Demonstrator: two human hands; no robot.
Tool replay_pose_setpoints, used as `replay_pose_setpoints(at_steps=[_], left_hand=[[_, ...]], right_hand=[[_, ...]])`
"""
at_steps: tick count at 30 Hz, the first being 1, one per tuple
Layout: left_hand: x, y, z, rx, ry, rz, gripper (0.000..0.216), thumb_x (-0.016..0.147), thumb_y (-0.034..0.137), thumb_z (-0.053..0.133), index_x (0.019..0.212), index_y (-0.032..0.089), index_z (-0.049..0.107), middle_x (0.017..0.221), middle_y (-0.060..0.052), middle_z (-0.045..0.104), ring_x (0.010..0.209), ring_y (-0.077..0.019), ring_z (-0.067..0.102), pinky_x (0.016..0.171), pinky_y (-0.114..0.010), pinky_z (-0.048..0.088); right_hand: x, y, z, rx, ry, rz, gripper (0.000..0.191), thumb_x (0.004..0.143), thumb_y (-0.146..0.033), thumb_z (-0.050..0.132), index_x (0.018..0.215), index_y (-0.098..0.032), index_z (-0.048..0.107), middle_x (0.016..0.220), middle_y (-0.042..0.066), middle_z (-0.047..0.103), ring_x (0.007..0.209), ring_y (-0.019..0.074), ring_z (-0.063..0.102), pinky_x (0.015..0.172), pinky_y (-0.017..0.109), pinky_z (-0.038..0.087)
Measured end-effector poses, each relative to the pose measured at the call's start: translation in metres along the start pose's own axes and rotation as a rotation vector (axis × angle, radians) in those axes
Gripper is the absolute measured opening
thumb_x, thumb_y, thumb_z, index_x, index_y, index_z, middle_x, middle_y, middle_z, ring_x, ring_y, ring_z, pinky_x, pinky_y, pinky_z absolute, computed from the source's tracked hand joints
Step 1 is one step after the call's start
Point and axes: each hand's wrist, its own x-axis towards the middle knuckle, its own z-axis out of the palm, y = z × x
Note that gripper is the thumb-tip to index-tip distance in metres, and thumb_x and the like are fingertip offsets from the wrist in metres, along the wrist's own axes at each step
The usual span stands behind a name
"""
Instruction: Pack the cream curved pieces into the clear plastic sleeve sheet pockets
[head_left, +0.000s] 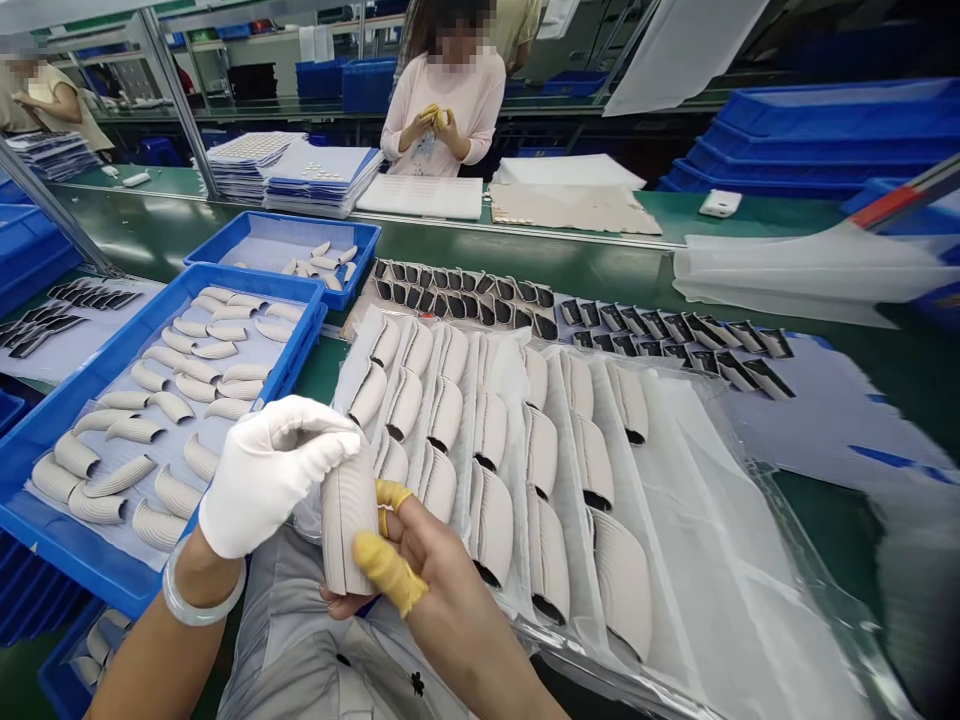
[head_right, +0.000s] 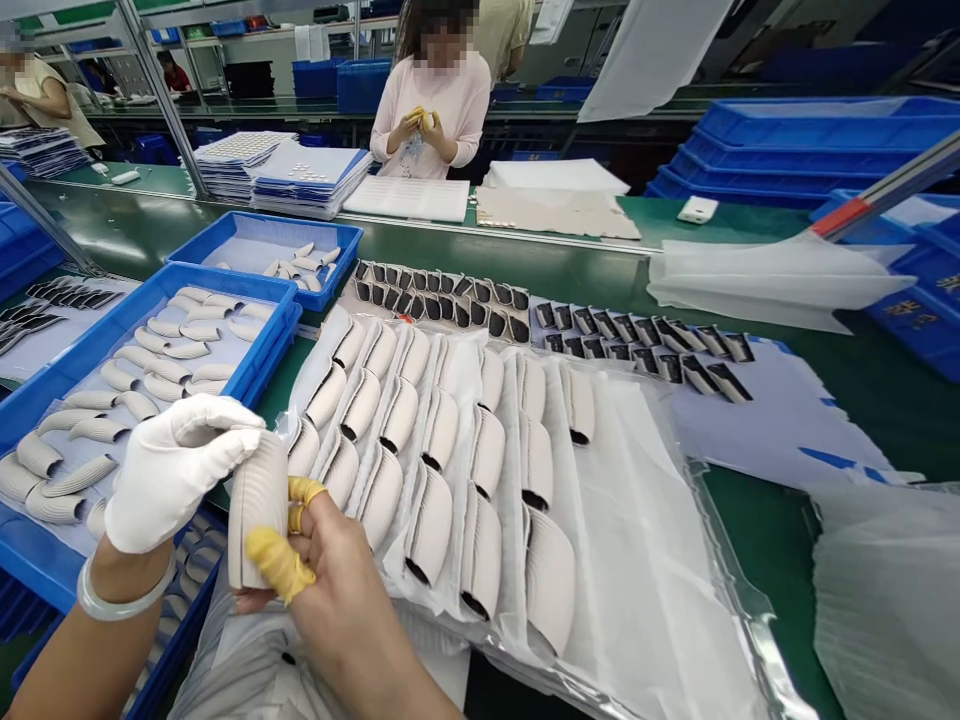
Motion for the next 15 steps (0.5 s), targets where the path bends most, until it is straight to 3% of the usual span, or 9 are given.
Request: replay_pose_setpoints(at_steps=[3, 5, 10, 15], left_hand=[[-0.002, -0.002, -0.001, 0.045, -0.078, 0.035, 0.002, 0.073, 0.019, 0.073, 0.074, 0.021, 0.073, 0.076, -0.001, 0.072, 0.072, -0.0135, 0.067, 0.068, -0.021, 0.055], [-0.001, -0.005, -0.001, 0.051, -0.120, 0.023, 0.002, 0.072, 0.020, 0.074, 0.073, 0.021, 0.074, 0.076, -0.002, 0.072, 0.072, -0.0150, 0.067, 0.067, -0.022, 0.056], [0.002, -0.015, 0.000, -0.053, -0.085, -0.151, 0.011, 0.074, 0.030, 0.072, 0.073, 0.018, 0.072, 0.075, -0.003, 0.071, 0.066, -0.0137, 0.064, 0.058, -0.021, 0.052], [0.002, -0.019, 0.007, -0.068, -0.018, -0.157, 0.011, 0.073, 0.028, 0.071, 0.070, 0.017, 0.069, 0.073, -0.002, 0.070, 0.069, -0.0134, 0.064, 0.064, -0.021, 0.052]], right_hand=[[0.006, 0.002, -0.003, -0.169, 0.062, -0.041, 0.047, 0.085, -0.065, 0.048, 0.087, -0.019, 0.055, 0.059, 0.000, 0.061, 0.051, 0.0154, 0.062, 0.052, 0.029, 0.053], [0.010, 0.002, -0.004, -0.214, 0.063, -0.036, 0.043, 0.087, -0.062, 0.048, 0.080, -0.020, 0.052, 0.053, -0.001, 0.059, 0.050, 0.0160, 0.062, 0.050, 0.028, 0.051], [0.010, 0.003, -0.003, 0.010, -0.033, 0.040, 0.042, 0.072, -0.047, 0.075, 0.096, -0.022, 0.051, 0.080, -0.001, 0.061, 0.057, 0.0142, 0.063, 0.052, 0.029, 0.058], [0.008, 0.005, -0.004, 0.050, -0.055, 0.054, 0.044, 0.077, -0.044, 0.071, 0.108, -0.022, 0.050, 0.090, 0.000, 0.058, 0.054, 0.0116, 0.064, 0.051, 0.026, 0.058]])
